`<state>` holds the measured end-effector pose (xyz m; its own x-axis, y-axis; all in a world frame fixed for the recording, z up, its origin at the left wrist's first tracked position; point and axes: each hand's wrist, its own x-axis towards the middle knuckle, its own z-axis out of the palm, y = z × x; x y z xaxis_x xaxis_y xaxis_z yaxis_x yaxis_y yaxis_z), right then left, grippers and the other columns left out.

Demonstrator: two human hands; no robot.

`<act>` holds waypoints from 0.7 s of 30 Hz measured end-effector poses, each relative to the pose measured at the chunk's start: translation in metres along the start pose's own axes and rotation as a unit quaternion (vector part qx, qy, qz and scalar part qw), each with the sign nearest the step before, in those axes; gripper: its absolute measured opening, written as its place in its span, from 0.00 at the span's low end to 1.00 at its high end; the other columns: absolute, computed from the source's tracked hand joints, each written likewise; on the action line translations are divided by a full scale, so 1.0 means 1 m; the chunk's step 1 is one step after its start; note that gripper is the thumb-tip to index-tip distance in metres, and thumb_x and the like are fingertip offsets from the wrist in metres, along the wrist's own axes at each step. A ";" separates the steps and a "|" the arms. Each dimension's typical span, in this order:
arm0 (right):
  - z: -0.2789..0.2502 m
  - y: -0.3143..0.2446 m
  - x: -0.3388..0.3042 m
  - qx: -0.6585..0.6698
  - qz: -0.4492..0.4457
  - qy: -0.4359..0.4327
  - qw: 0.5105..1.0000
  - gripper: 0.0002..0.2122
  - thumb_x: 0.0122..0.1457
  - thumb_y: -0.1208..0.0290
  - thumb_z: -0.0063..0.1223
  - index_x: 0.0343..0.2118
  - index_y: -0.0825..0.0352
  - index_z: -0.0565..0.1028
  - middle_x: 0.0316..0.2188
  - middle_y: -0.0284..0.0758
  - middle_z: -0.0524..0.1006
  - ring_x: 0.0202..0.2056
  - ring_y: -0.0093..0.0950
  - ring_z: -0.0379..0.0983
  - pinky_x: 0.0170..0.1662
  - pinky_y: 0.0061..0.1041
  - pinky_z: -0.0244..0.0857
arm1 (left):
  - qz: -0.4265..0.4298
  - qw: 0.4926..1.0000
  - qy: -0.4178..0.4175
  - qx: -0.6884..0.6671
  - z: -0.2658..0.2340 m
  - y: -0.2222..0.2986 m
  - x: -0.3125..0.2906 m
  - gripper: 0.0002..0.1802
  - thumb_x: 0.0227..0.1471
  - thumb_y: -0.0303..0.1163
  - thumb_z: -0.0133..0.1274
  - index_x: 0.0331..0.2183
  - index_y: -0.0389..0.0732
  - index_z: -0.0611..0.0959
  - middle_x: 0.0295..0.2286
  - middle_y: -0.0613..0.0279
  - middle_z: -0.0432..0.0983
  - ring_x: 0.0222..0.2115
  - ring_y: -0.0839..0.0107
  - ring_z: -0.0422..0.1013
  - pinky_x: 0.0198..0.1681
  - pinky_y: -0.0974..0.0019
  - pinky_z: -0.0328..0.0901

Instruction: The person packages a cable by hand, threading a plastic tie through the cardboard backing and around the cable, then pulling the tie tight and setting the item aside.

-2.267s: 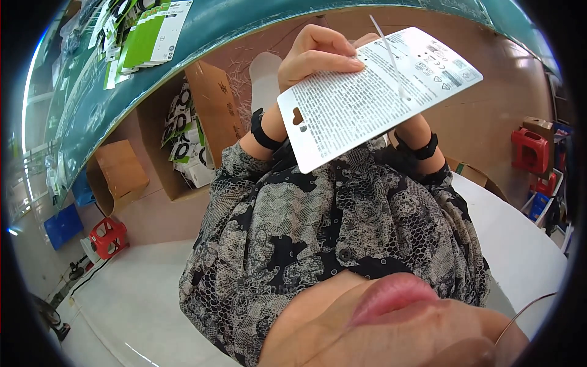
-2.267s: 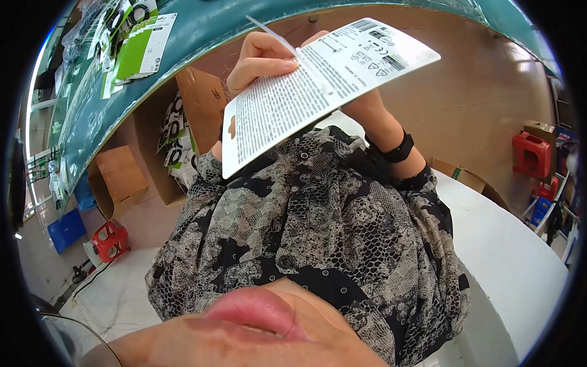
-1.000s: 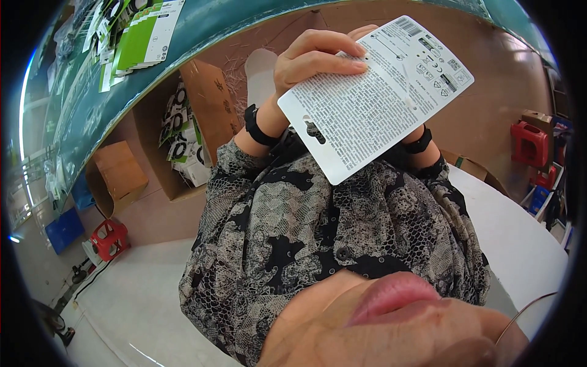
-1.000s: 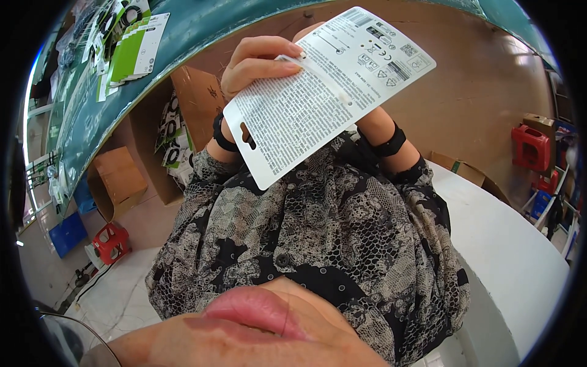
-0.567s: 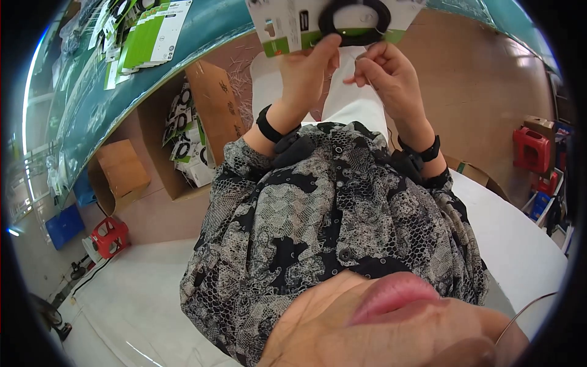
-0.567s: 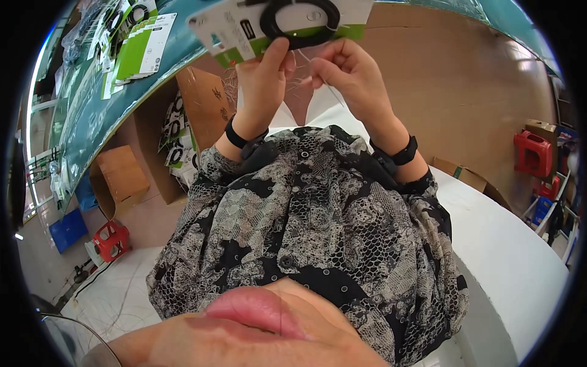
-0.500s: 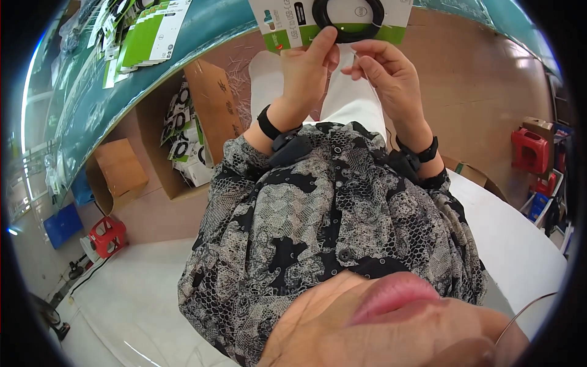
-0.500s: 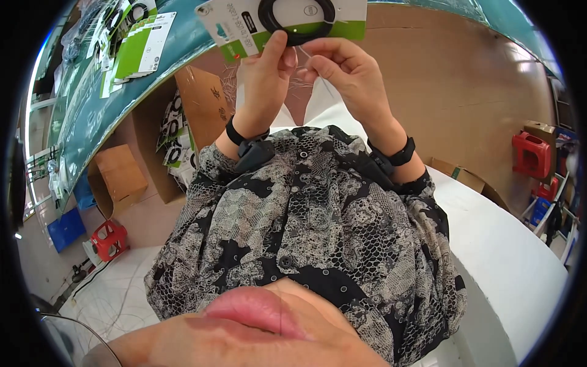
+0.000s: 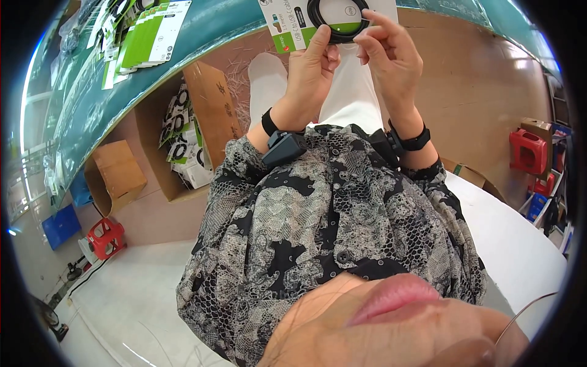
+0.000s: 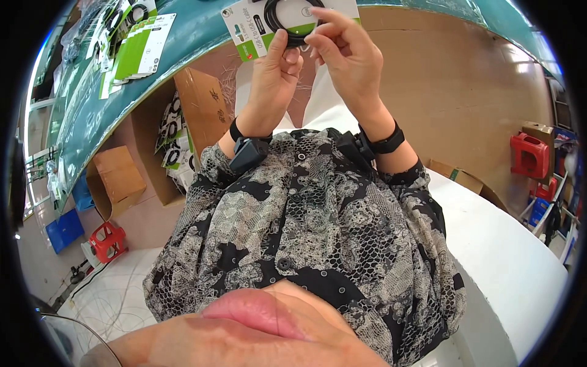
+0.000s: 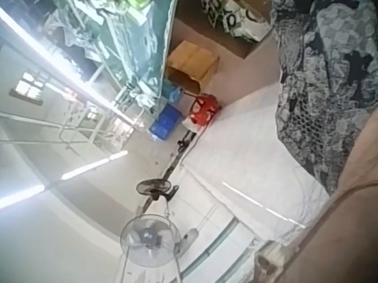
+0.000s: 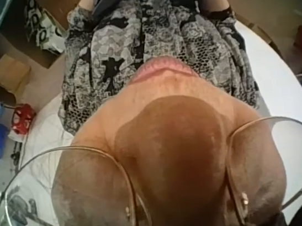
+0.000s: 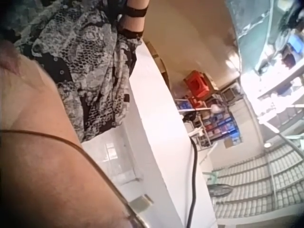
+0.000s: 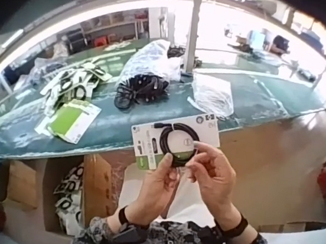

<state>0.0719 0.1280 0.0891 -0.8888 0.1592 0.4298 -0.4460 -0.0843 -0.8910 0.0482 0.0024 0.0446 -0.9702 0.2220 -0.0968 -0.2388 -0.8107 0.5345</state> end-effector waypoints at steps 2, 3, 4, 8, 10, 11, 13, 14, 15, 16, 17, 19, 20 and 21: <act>-0.001 0.009 0.003 -0.039 -0.016 0.004 0.999 0.08 0.56 0.81 0.55 0.39 0.73 0.76 0.28 0.32 0.75 0.26 0.17 0.70 0.30 0.15 0.66 | 0.001 1.000 0.001 -0.008 0.001 -0.001 0.000 0.07 0.54 0.33 0.56 0.29 0.42 0.78 0.22 0.70 0.72 0.21 0.80 0.66 0.23 0.77 0.59; 0.000 0.014 0.006 -0.077 -0.032 0.008 0.996 0.07 0.55 0.81 0.55 0.38 0.72 0.76 0.28 0.31 0.75 0.26 0.17 0.70 0.30 0.15 0.66 | 0.002 1.000 0.002 -0.014 0.002 -0.002 0.000 0.06 0.54 0.33 0.56 0.29 0.42 0.78 0.22 0.70 0.72 0.21 0.80 0.66 0.22 0.77 0.59; 0.001 0.017 0.008 -0.115 -0.048 0.012 0.992 0.07 0.55 0.81 0.56 0.37 0.72 0.76 0.28 0.30 0.75 0.26 0.16 0.70 0.30 0.14 0.66 | 0.003 1.000 0.003 -0.021 0.002 -0.002 0.000 0.06 0.54 0.33 0.56 0.30 0.42 0.78 0.22 0.70 0.72 0.21 0.80 0.66 0.22 0.76 0.59; 0.002 0.020 0.014 -0.221 -0.103 0.002 0.970 0.05 0.53 0.81 0.57 0.33 0.69 0.76 0.25 0.32 0.76 0.22 0.18 0.71 0.26 0.16 0.66 | -0.009 1.000 0.020 -0.002 -0.005 -0.002 0.003 0.04 0.54 0.31 0.56 0.31 0.43 0.78 0.23 0.70 0.73 0.21 0.80 0.66 0.22 0.76 0.59; 0.002 0.018 0.014 -0.255 -0.120 -0.010 0.960 0.05 0.53 0.81 0.57 0.33 0.69 0.76 0.26 0.31 0.76 0.23 0.17 0.71 0.27 0.16 0.66 | 0.002 1.000 0.015 -0.002 -0.009 -0.002 0.006 0.04 0.54 0.31 0.56 0.31 0.43 0.78 0.23 0.70 0.73 0.21 0.80 0.66 0.22 0.76 0.59; 0.003 0.017 0.013 -0.289 -0.136 -0.019 0.948 0.05 0.53 0.81 0.57 0.33 0.69 0.76 0.26 0.31 0.76 0.24 0.17 0.71 0.29 0.16 0.66 | 0.010 1.000 0.008 -0.002 -0.010 -0.003 0.007 0.04 0.54 0.31 0.56 0.31 0.43 0.78 0.23 0.70 0.73 0.21 0.80 0.66 0.22 0.76 0.59; 0.003 0.016 0.015 -0.323 -0.153 -0.028 0.934 0.05 0.53 0.81 0.58 0.33 0.70 0.76 0.26 0.30 0.76 0.25 0.16 0.71 0.30 0.16 0.67 | 0.019 1.000 0.001 -0.001 -0.011 -0.003 0.008 0.03 0.54 0.31 0.55 0.31 0.44 0.78 0.23 0.71 0.73 0.21 0.80 0.67 0.22 0.76 0.59; 0.003 0.016 0.015 -0.333 -0.161 -0.034 0.929 0.05 0.52 0.81 0.58 0.32 0.70 0.76 0.25 0.31 0.76 0.24 0.18 0.71 0.29 0.16 0.67 | 0.019 1.000 -0.003 0.002 -0.012 -0.003 0.009 0.04 0.55 0.32 0.55 0.31 0.44 0.77 0.24 0.71 0.73 0.22 0.81 0.67 0.23 0.77 0.60; 0.003 0.015 0.016 -0.343 -0.168 -0.040 0.923 0.05 0.51 0.81 0.58 0.31 0.70 0.76 0.25 0.32 0.76 0.24 0.19 0.71 0.29 0.17 0.67 | 0.020 1.000 -0.007 0.006 -0.013 -0.003 0.009 0.05 0.55 0.33 0.55 0.31 0.43 0.77 0.24 0.71 0.73 0.22 0.81 0.67 0.25 0.77 0.60; 0.003 0.015 0.016 -0.354 -0.176 -0.047 0.918 0.04 0.51 0.81 0.58 0.31 0.70 0.76 0.24 0.34 0.75 0.23 0.20 0.71 0.29 0.18 0.67 | 0.020 1.000 -0.011 0.009 -0.014 -0.003 0.009 0.06 0.55 0.34 0.55 0.30 0.43 0.76 0.25 0.71 0.73 0.23 0.82 0.67 0.26 0.78 0.60; 0.003 0.015 0.017 -0.354 -0.177 -0.046 0.917 0.04 0.51 0.81 0.58 0.31 0.70 0.76 0.24 0.34 0.75 0.23 0.20 0.71 0.29 0.18 0.67 | 0.020 1.000 -0.012 0.010 -0.014 -0.003 0.010 0.06 0.55 0.34 0.55 0.30 0.43 0.76 0.25 0.71 0.73 0.23 0.82 0.67 0.26 0.78 0.60; 0.001 0.013 0.017 -0.391 -0.170 -0.063 0.902 0.05 0.50 0.81 0.58 0.30 0.69 0.75 0.24 0.34 0.75 0.22 0.22 0.71 0.28 0.19 0.67 | 0.032 0.999 -0.001 0.021 -0.013 -0.005 0.011 0.04 0.55 0.32 0.56 0.30 0.45 0.78 0.24 0.71 0.73 0.21 0.81 0.66 0.23 0.77 0.60; 0.000 0.012 0.017 -0.410 -0.166 -0.072 0.894 0.05 0.49 0.81 0.58 0.30 0.69 0.75 0.23 0.35 0.74 0.22 0.23 0.71 0.27 0.20 0.67 | 0.038 0.999 0.004 0.027 -0.012 -0.006 0.011 0.03 0.54 0.32 0.56 0.30 0.45 0.78 0.23 0.72 0.73 0.19 0.81 0.66 0.22 0.76 0.60; 0.000 0.010 0.017 -0.410 -0.167 -0.071 0.894 0.05 0.49 0.81 0.58 0.30 0.69 0.75 0.23 0.35 0.74 0.22 0.23 0.71 0.27 0.20 0.67 | 0.039 0.999 0.004 0.027 -0.012 -0.007 0.012 0.03 0.54 0.32 0.56 0.30 0.45 0.78 0.23 0.72 0.73 0.19 0.81 0.66 0.22 0.76 0.60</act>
<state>0.0522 0.1299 0.0876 -0.7510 -0.0907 0.6540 -0.5135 0.7028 -0.4923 0.0379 0.0037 0.0294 -0.9860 0.1559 -0.0595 -0.1610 -0.7950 0.5848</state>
